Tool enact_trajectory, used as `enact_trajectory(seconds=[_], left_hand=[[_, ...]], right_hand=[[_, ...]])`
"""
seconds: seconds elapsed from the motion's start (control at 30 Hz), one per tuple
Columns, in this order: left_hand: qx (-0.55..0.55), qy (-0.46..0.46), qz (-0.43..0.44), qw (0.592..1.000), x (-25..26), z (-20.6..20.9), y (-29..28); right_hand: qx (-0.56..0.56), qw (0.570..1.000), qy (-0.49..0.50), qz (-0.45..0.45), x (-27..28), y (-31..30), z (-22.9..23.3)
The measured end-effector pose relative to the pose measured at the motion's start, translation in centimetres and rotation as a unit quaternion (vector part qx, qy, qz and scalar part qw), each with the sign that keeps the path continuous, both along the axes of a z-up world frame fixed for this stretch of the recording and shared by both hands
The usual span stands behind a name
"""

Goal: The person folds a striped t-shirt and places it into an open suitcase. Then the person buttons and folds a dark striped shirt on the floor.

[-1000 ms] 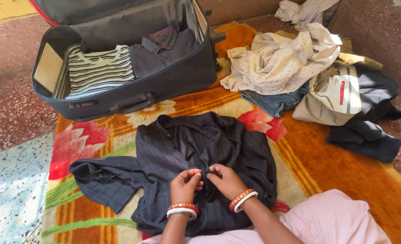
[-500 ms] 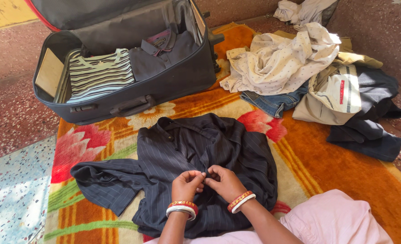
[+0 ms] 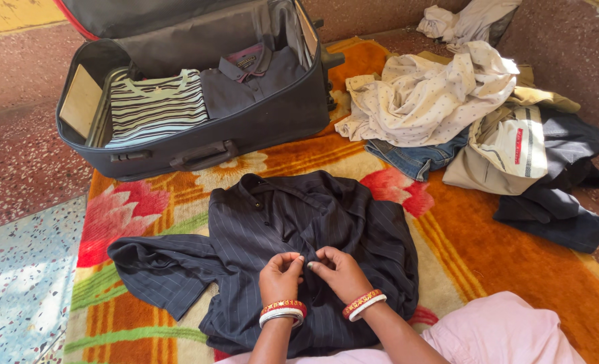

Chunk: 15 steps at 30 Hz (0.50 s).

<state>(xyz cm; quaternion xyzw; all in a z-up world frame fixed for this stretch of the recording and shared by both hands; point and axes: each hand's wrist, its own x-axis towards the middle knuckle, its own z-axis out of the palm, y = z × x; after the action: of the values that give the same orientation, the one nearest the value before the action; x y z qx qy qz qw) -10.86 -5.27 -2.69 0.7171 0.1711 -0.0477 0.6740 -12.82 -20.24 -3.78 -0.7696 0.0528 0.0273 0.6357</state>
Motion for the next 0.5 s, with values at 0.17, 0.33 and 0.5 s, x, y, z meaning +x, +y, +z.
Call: enact_trajectory(seconds=[0.17, 0.33, 0.5], left_hand=[[-0.073, -0.026, -0.021, 0.997, 0.3, -1.9, 0.2], [-0.135, 0.008, -0.002, 0.991, 0.4, -3.2, 0.4], [-0.168, 0.026, -0.005, 0.986, 0.6, -3.3, 0.9]], right_hand=[[0.033, 0.999, 0.006, 0.007, 0.3, -0.2, -1.4], [0.115, 0.993, 0.012, 0.006, 0.5, -0.3, -2.5], [0.115, 0.991, 0.073, 0.015, 0.6, -0.5, -2.3]])
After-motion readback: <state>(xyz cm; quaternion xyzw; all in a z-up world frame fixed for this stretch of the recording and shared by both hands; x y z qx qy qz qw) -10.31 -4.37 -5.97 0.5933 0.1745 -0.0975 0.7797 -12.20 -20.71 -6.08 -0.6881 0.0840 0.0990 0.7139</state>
